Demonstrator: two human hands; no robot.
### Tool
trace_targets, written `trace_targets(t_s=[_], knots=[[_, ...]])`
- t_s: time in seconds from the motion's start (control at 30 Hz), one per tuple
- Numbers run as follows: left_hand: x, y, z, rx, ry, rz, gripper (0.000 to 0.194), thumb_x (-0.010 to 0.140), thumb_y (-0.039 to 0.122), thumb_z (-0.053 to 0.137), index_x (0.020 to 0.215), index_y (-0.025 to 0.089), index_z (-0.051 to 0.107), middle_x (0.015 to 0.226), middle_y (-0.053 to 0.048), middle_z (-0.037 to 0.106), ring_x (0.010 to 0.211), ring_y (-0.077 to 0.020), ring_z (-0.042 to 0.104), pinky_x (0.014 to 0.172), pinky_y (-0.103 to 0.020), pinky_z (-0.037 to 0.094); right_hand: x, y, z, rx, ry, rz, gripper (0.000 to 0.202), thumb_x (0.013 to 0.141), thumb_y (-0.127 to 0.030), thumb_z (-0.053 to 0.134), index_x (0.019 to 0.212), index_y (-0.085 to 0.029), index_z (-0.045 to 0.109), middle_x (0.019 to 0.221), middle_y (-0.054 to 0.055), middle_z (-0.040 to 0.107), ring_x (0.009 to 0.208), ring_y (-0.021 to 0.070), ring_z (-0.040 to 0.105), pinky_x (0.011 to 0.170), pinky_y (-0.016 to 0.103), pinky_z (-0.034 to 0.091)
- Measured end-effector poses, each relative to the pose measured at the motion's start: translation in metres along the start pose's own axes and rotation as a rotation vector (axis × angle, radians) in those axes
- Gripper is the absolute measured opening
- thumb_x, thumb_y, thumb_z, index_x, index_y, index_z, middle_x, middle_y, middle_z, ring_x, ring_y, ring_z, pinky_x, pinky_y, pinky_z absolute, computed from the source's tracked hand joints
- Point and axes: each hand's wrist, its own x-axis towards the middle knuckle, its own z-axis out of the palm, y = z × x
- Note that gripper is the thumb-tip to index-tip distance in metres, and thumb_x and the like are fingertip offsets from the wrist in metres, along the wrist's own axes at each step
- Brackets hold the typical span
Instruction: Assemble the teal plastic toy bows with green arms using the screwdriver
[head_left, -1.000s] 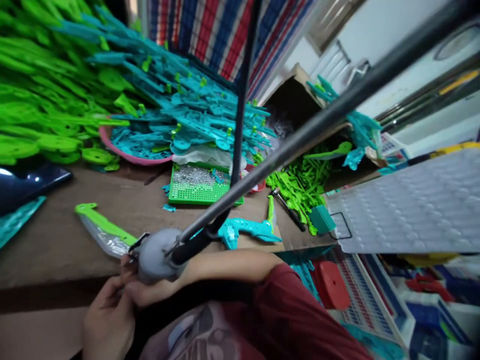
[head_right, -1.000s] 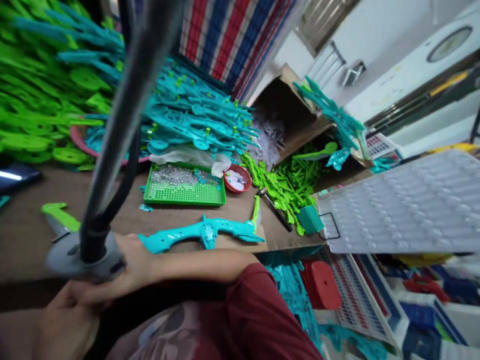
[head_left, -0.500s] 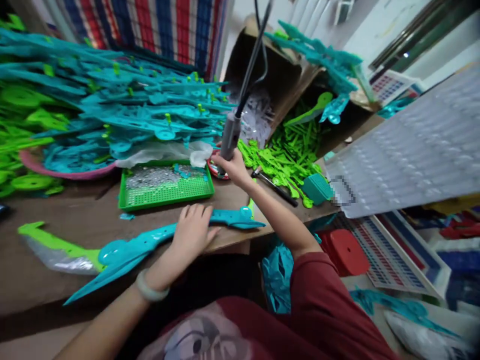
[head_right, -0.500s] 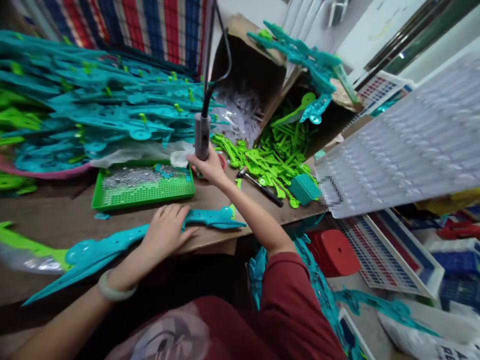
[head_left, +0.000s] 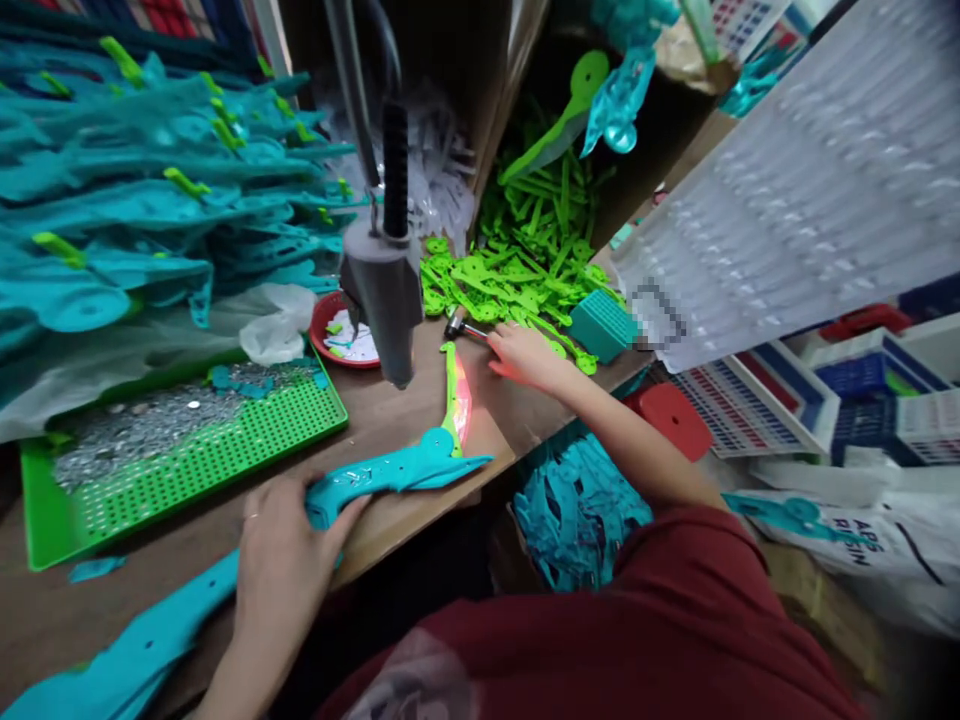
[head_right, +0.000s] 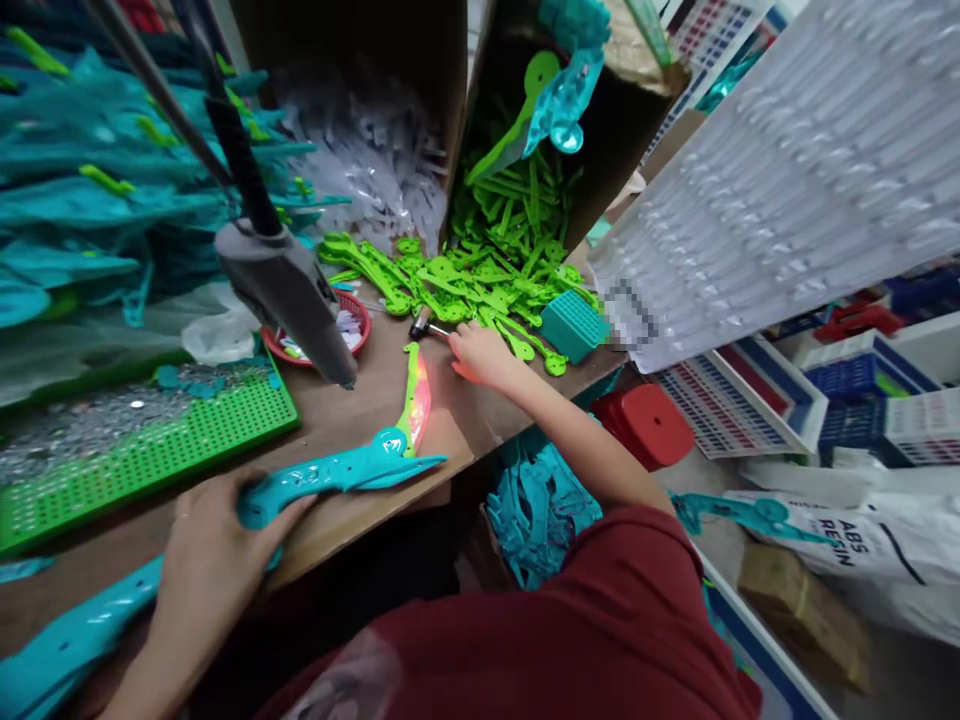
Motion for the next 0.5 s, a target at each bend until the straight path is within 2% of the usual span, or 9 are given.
trace_targets(t_s=[0.1,0.17,0.27,0.33,0.37,0.43,0.5], knots=[[0.0,0.002,0.0,-0.022,0.003,0.028,0.071,0.089,0.077,0.042,0.117,0.014,0.059,0.11,-0.021,0.066,0.112,-0.0427,0.057,0.095,-0.058,0.048,-0.001,-0.002,0.026,-0.037,0.02,0.021,0.029,0.097,-0.022,0.047,0.114,-0.004,0.062,0.116,0.023,0.061,0.11,0.0318,0.053,0.082,0.038,0.039],[0.0,-0.002,0.001,-0.021,-0.001,0.063,0.073,0.09,0.077,0.038,0.12,0.014,0.057,0.114,-0.021,0.066,0.113,-0.0425,0.058,0.097,-0.059,0.048,0.001,-0.004,0.034,-0.05,0.032,0.018,0.032,0.101,-0.021,0.038,0.111,-0.004,0.063,0.113,0.023,0.061,0.11,0.032,0.052,0.083,0.039,0.038],[-0.001,-0.014,-0.001,0.016,-0.005,0.069,0.077,0.089,0.08,0.036,0.114,0.012,0.06,0.104,-0.021,0.067,0.108,-0.0436,0.059,0.093,-0.059,0.05,-0.005,-0.006,0.035,-0.057,0.059,0.002,0.037,0.101,-0.019,0.031,0.108,-0.005,0.064,0.11,0.023,0.061,0.108,0.0317,0.051,0.084,0.04,0.037],[-0.006,-0.022,-0.005,0.043,0.002,0.065,0.077,0.088,0.08,0.039,0.11,0.01,0.061,0.099,-0.022,0.066,0.106,-0.0447,0.059,0.092,-0.06,0.05,-0.014,-0.008,0.03,-0.052,0.08,-0.026,0.033,0.1,-0.021,0.035,0.114,-0.006,0.062,0.115,0.021,0.06,0.108,0.0305,0.051,0.085,0.039,0.037],[-0.012,-0.024,-0.008,0.051,0.023,0.062,0.074,0.087,0.078,0.043,0.111,0.01,0.062,0.102,-0.023,0.066,0.11,-0.0456,0.058,0.095,-0.062,0.049,-0.018,-0.01,0.028,-0.04,0.096,-0.081,0.033,0.1,-0.023,0.041,0.12,-0.007,0.06,0.12,0.021,0.059,0.111,0.0301,0.05,0.088,0.039,0.038],[-0.029,-0.018,-0.01,-0.002,0.084,0.048,0.063,0.085,0.07,0.057,0.111,0.014,0.064,0.113,-0.023,0.065,0.12,-0.0459,0.055,0.104,-0.065,0.043,-0.023,-0.02,0.024,-0.005,0.141,-0.293,0.047,0.097,-0.032,0.051,0.139,-0.012,0.05,0.139,0.018,0.053,0.123,0.0309,0.046,0.097,0.04,0.037],[-0.051,0.0,-0.006,-0.238,0.043,-0.012,0.051,0.078,0.062,0.072,0.107,0.02,0.068,0.12,-0.019,0.066,0.123,-0.0422,0.057,0.108,-0.062,0.042,-0.022,-0.035,0.021,0.018,0.172,-0.57,0.061,0.097,-0.043,0.055,0.15,-0.018,0.038,0.153,0.015,0.043,0.136,0.0328,0.037,0.106,0.044,0.033]])
